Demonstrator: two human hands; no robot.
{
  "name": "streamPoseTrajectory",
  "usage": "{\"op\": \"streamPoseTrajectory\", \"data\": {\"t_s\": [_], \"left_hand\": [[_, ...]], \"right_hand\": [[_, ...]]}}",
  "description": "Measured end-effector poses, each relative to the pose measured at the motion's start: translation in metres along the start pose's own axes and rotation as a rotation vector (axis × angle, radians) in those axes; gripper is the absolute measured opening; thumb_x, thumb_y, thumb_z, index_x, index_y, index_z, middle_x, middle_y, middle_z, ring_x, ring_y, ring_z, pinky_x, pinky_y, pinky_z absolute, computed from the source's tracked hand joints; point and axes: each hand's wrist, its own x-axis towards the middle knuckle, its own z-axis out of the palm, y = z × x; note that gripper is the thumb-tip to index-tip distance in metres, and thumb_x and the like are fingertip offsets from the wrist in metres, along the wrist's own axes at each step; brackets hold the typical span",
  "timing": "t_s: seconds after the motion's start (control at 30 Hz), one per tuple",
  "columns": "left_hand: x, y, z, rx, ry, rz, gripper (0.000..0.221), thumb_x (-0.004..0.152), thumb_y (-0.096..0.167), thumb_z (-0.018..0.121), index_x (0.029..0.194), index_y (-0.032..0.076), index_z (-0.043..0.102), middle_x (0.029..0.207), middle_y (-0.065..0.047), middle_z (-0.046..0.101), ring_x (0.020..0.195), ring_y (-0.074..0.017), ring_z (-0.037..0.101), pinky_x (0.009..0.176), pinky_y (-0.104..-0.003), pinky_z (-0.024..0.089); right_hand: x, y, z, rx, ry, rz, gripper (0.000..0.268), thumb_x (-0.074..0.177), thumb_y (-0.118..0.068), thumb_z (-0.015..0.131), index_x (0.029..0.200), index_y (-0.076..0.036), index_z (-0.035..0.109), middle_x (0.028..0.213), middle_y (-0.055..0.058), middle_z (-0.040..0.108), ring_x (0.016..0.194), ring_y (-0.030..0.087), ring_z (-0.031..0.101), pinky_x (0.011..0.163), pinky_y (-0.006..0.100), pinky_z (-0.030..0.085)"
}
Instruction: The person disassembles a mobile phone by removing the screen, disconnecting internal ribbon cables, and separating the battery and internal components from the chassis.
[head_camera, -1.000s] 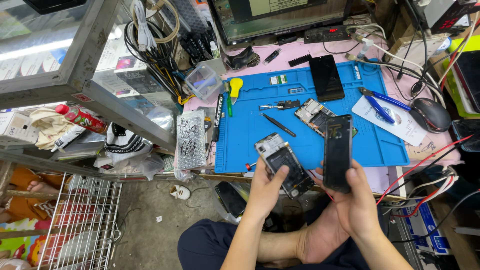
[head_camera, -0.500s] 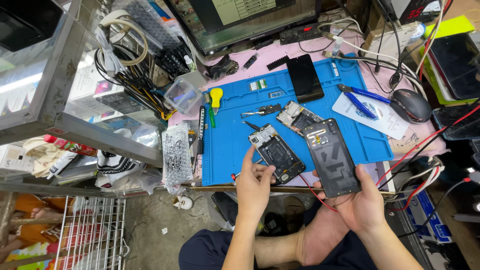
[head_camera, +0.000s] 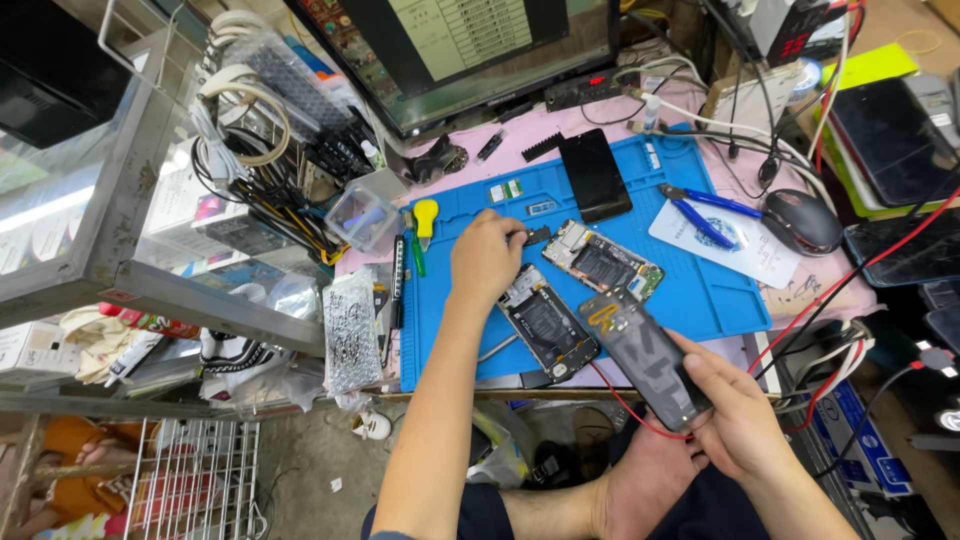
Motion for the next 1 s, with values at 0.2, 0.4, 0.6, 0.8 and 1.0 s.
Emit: {"op": "streamPoseTrajectory", "data": {"t_s": [0.2,0.4,0.6,0.8,1.0], "left_hand": [[0.021,-0.013,0.043,0.202,-0.058,-0.044,0.018,0.081,0.022,0.078,0.085,0.005,0.079,0.1,-0.015,0.068,0.097,-0.0333,0.068,0.082,-0.047,0.055],[0.022,0.0,0.038,0.213,-0.046,0.156,0.013,0.083,0.005,0.069,0.095,-0.001,0.07,0.106,-0.018,0.066,0.104,-0.0341,0.065,0.084,-0.045,0.055],[-0.038,0.072,-0.041,-0.296,-0.476,0.324,0.005,0.091,0.008,0.066,0.093,0.003,0.066,0.097,-0.014,0.066,0.095,-0.0328,0.065,0.082,-0.044,0.052],[-0.063,0.099,-0.069,-0.143,-0.598,0.476,0.001,0.085,0.003,0.065,0.085,0.003,0.064,0.092,-0.011,0.064,0.096,-0.0316,0.065,0.079,-0.043,0.052],[-0.066,0.097,-0.072,-0.143,-0.603,0.459,0.009,0.088,0.01,0.069,0.084,0.004,0.064,0.091,-0.011,0.064,0.095,-0.0312,0.065,0.078,-0.043,0.052]], "right_hand": [[-0.001,-0.002,-0.008,-0.025,-0.004,0.032,0.05,0.101,-0.018,0.055,0.144,0.009,0.057,0.112,0.018,0.073,0.084,0.021,0.072,0.069,0.036,0.059],[-0.001,-0.004,-0.007,0.003,-0.181,0.02,0.049,0.104,-0.021,0.058,0.141,0.01,0.059,0.1,0.022,0.075,0.068,0.022,0.072,0.054,0.032,0.058],[-0.007,-0.016,0.001,0.045,-0.199,0.146,0.048,0.101,-0.02,0.057,0.137,0.011,0.06,0.109,0.024,0.075,0.084,0.025,0.075,0.066,0.034,0.06],[-0.014,-0.021,0.021,-0.037,-0.13,0.2,0.05,0.098,-0.019,0.056,0.134,0.015,0.061,0.117,0.026,0.074,0.1,0.028,0.073,0.088,0.04,0.057],[-0.019,-0.026,0.029,-0.02,-0.213,0.195,0.052,0.098,-0.02,0.055,0.134,0.017,0.059,0.118,0.028,0.073,0.102,0.029,0.073,0.088,0.04,0.057]]}}
